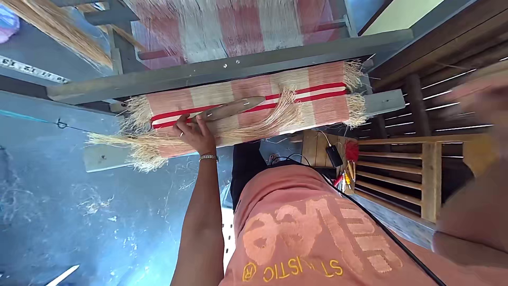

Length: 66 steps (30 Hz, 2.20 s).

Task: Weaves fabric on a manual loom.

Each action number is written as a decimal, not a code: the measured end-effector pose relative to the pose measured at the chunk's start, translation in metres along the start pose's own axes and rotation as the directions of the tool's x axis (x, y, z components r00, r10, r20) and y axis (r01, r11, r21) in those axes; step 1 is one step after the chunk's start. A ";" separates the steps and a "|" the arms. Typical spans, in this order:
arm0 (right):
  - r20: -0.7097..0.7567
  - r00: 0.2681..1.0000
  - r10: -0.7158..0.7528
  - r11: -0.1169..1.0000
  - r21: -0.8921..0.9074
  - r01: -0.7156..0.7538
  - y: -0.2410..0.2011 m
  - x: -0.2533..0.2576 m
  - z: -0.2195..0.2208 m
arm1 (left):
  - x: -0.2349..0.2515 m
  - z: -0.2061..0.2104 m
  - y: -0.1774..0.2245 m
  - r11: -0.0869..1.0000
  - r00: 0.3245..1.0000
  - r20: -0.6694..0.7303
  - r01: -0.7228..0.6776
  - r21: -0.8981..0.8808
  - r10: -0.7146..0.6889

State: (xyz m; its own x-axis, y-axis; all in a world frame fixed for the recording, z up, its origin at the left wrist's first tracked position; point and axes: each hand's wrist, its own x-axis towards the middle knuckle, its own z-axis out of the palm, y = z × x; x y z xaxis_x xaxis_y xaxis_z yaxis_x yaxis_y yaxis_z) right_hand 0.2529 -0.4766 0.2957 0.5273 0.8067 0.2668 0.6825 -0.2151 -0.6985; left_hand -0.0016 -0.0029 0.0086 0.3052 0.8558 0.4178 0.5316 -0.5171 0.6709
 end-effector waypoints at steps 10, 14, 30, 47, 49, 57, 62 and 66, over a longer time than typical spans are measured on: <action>0.260 0.965 -0.040 0.910 0.409 -0.073 -0.011 0.076 0.283 | -0.096 -0.064 0.136 0.549 0.687 0.709 0.536 -0.641 0.156; 0.188 0.982 -0.022 0.909 0.412 -0.059 -0.014 0.089 0.307 | -0.098 -0.070 0.121 0.591 0.748 0.658 0.569 -0.572 -0.082; 0.399 0.917 -0.018 0.913 -0.366 0.178 0.059 0.177 0.396 | 0.043 -0.025 0.037 0.982 0.795 0.588 0.056 0.178 -0.152; 0.512 0.858 0.038 0.930 -0.332 0.157 0.030 0.166 0.352 | 0.064 -0.041 0.050 0.891 0.669 0.734 -0.256 0.374 -0.116; 0.556 0.831 0.018 0.981 -0.172 0.094 0.034 0.162 0.327 | 0.063 -0.057 0.043 0.975 0.690 0.721 -0.195 0.107 0.059; 0.341 0.929 -0.146 0.988 0.008 0.153 0.020 0.140 0.278 | -0.013 -0.067 0.088 0.720 0.962 0.272 0.209 -0.662 -0.029; 0.291 0.946 -0.142 0.978 -0.104 0.179 0.018 0.127 0.279 | -0.029 -0.053 0.103 0.605 0.894 0.363 0.445 -0.660 -0.262; 0.096 0.994 0.043 0.992 -0.118 -0.032 0.073 0.137 0.226 | -0.008 -0.073 0.085 0.515 0.868 0.439 0.492 -0.702 -0.231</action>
State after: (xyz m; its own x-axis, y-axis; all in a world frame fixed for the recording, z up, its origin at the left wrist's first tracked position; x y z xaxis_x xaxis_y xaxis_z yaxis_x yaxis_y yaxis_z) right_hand 0.2601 -0.2576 0.1316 0.5052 0.8459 0.1710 0.7205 -0.3044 -0.6231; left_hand -0.0167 -0.0549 0.1073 0.4888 0.8702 -0.0612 -0.1306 0.1424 0.9812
